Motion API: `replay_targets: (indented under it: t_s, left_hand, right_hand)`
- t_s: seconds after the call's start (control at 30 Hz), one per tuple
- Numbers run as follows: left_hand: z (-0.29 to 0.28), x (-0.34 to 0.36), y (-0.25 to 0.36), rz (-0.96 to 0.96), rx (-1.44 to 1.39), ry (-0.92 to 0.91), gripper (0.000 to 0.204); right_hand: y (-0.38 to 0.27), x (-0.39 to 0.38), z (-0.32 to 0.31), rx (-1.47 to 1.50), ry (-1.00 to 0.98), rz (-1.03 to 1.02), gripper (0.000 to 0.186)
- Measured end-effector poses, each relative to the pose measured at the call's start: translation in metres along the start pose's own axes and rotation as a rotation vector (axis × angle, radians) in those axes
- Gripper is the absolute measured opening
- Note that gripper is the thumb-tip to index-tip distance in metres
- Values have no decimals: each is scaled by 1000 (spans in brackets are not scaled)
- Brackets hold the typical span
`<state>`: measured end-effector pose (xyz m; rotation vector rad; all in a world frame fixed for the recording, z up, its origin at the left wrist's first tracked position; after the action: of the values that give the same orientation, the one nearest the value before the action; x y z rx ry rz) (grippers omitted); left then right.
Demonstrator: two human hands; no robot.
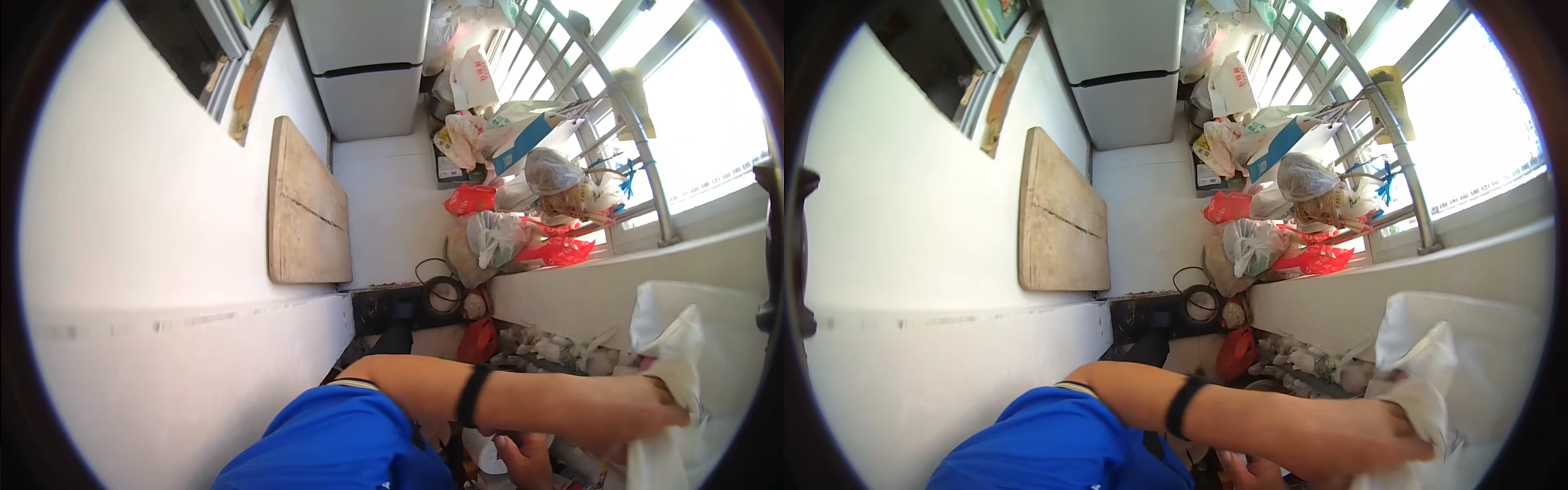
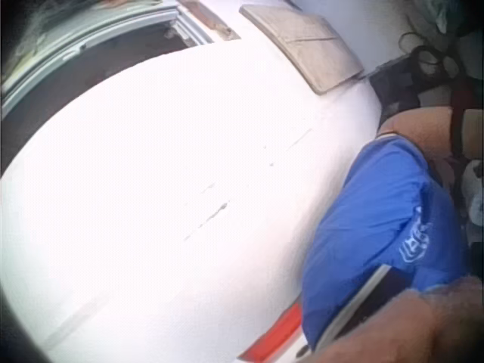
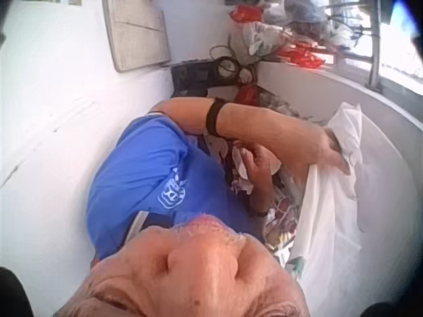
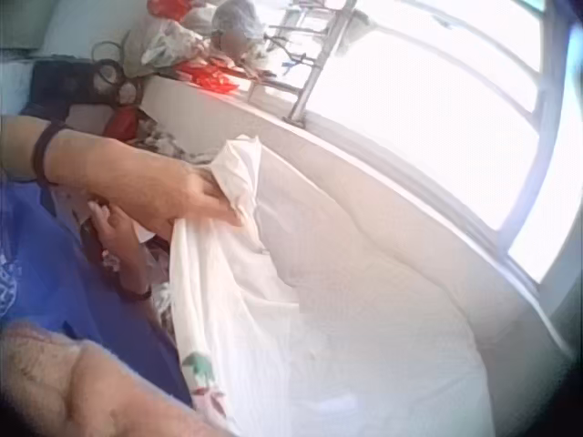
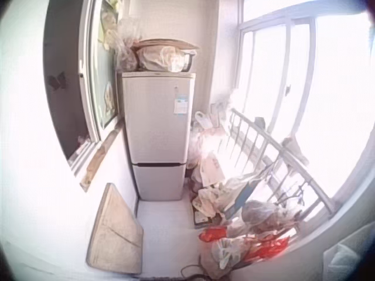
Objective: The person retrieves a package of meat from the refrigerator, places it on a cutting board, and uses a cleaver to cut the meat into smaller pieces. The person then places the cut pieces onto a plate.
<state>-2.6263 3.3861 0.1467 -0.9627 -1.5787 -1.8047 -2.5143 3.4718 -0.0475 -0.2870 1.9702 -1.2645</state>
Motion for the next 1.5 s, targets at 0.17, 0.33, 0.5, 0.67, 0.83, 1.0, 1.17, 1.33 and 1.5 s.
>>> replay_targets:
  t_s: [0.17, 0.33, 0.5, 0.67, 0.83, 1.0, 1.17, 1.33, 1.5]
  left_hand:
    - [-157, -26, -82, -303, 28, 262, 57]
    - [-211, -26, -102, -570, -221, 154, 45]
    - [-281, -40, -112, -845, -205, 133, 49]
    - [-366, -65, -121, -873, -68, 420, 50]
    - [-455, -74, -143, -782, -67, 763, 44]
    - [-546, -73, -139, -748, 133, 815, 48]
    - [-682, -70, -159, -780, 323, 944, 49]
    - [-819, -61, -165, -724, 506, 1191, 51]
    - [-936, -32, -128, -468, 587, 1366, 56]
  right_hand:
    - [-88, 113, 4, -199, -147, 18, 28]
    - [-234, 150, 38, -293, -556, -163, 56]
    - [-321, 191, 42, -23, -600, -196, 79]
    - [-420, 239, -84, -20, 206, -759, 85]
    - [-463, 251, -221, 226, 923, -888, 53]
    - [-474, 348, -231, 409, 699, -912, 52]
    - [-492, 488, -219, 559, 547, -931, 30]
    - [-525, 642, -156, 441, 353, -652, 18]
    - [-589, 713, -68, 343, 50, -647, 18]
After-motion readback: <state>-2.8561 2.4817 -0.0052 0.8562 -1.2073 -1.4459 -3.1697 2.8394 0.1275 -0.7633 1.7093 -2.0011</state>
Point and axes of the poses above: each hand's wrist, its own x-axis towards the middle knuckle, its own z-axis out of the palm, y = z × x, the point moved 10 cm from there along x, towards the middle knuckle, and after that the axes turned 7 degrees about y, right-handed, at the moved point
